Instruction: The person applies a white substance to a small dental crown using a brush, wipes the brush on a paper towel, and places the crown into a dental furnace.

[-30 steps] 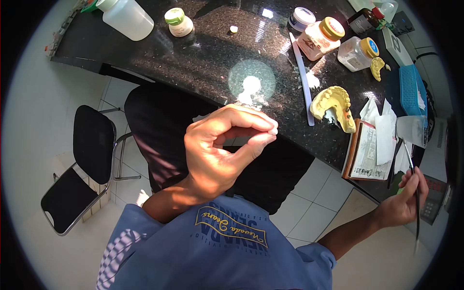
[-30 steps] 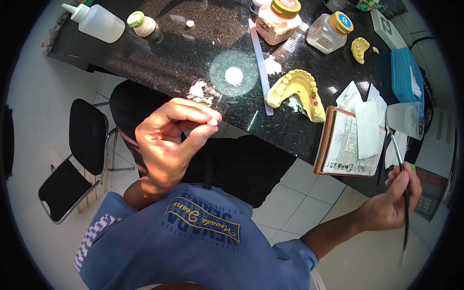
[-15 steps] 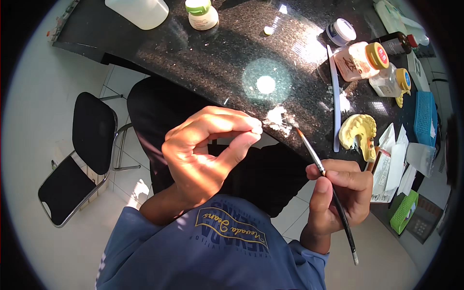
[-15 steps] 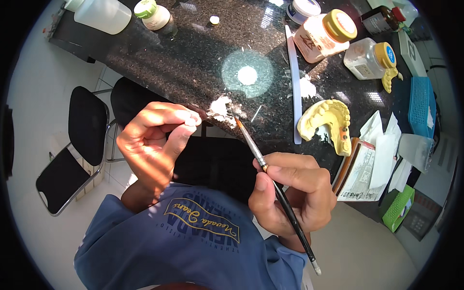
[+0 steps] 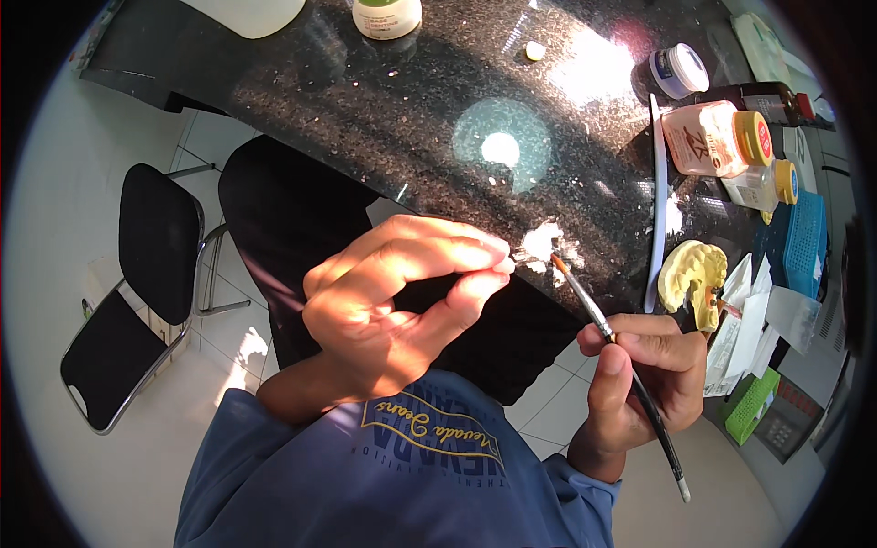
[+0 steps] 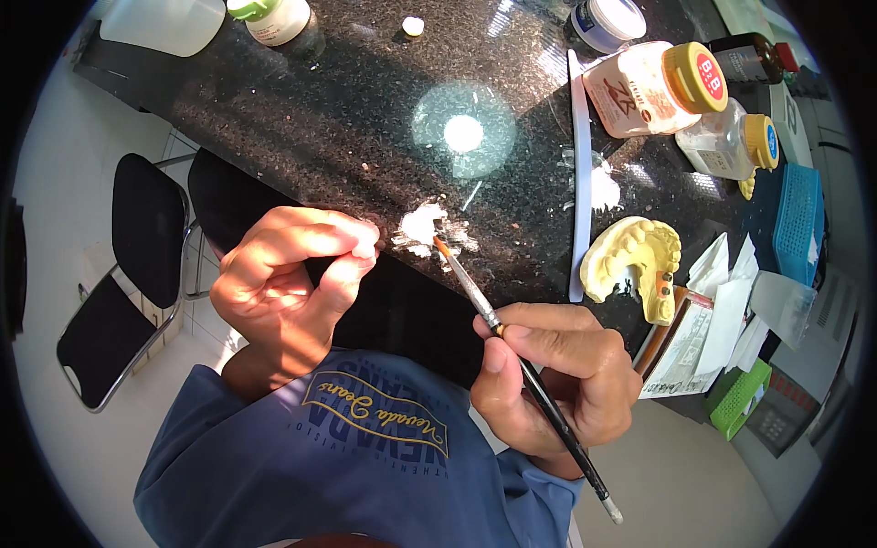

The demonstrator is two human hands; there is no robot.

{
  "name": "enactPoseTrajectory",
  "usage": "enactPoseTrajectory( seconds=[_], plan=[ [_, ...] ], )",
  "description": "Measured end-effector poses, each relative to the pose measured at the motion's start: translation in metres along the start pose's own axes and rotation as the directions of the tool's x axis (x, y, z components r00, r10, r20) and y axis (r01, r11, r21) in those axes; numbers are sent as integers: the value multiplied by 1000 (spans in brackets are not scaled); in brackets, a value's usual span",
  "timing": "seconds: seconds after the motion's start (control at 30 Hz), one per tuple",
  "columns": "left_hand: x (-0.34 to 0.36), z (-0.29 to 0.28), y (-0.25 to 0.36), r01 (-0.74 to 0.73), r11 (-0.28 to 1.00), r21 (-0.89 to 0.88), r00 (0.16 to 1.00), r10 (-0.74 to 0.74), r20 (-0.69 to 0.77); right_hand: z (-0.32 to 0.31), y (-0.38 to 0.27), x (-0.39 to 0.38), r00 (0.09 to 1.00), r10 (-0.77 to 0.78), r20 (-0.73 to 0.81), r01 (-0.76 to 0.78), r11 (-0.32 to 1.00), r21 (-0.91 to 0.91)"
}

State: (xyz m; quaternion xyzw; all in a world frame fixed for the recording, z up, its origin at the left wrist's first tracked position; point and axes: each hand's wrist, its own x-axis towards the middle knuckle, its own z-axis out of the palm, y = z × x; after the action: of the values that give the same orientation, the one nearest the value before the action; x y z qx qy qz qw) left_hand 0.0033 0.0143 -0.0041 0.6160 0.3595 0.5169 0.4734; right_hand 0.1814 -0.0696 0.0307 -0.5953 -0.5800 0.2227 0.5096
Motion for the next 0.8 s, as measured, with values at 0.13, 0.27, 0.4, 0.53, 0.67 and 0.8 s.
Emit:
enactPoseTrajectory(
  seconds=[0.13, 0.27, 0.4, 0.53, 0.67, 0.8],
  plan=[
    [1, 0, -1, 1, 1000, 21, 1000, -1, -9, -1, 0, 0, 1000, 12, 18, -12, 1000, -20],
    [0, 0, -1, -19, 998, 63, 1000, 19, 9, 1, 1, -3, 995, 52, -80, -45, 996, 81],
    [0, 1, -1, -22, 999, 48, 1000, 23, -4, -3, -2, 0, 999, 41, 0, -41, 999, -2],
    [0, 0, -2, -62, 996, 64, 998, 61, 21, -3, -1, 0, 999, 19, 35, -19, 1000, -4],
    [-1, 0, -4, -86, 992, 96, 996, 84, 26, -2, 0, -6, 999, 18, -32, -13, 990, 144],
    [0, 0, -8, -168, 983, 70, 986, 166, 25, -9, -1, -5, 988, -120, 94, 103, 981, 162]
  ],
)
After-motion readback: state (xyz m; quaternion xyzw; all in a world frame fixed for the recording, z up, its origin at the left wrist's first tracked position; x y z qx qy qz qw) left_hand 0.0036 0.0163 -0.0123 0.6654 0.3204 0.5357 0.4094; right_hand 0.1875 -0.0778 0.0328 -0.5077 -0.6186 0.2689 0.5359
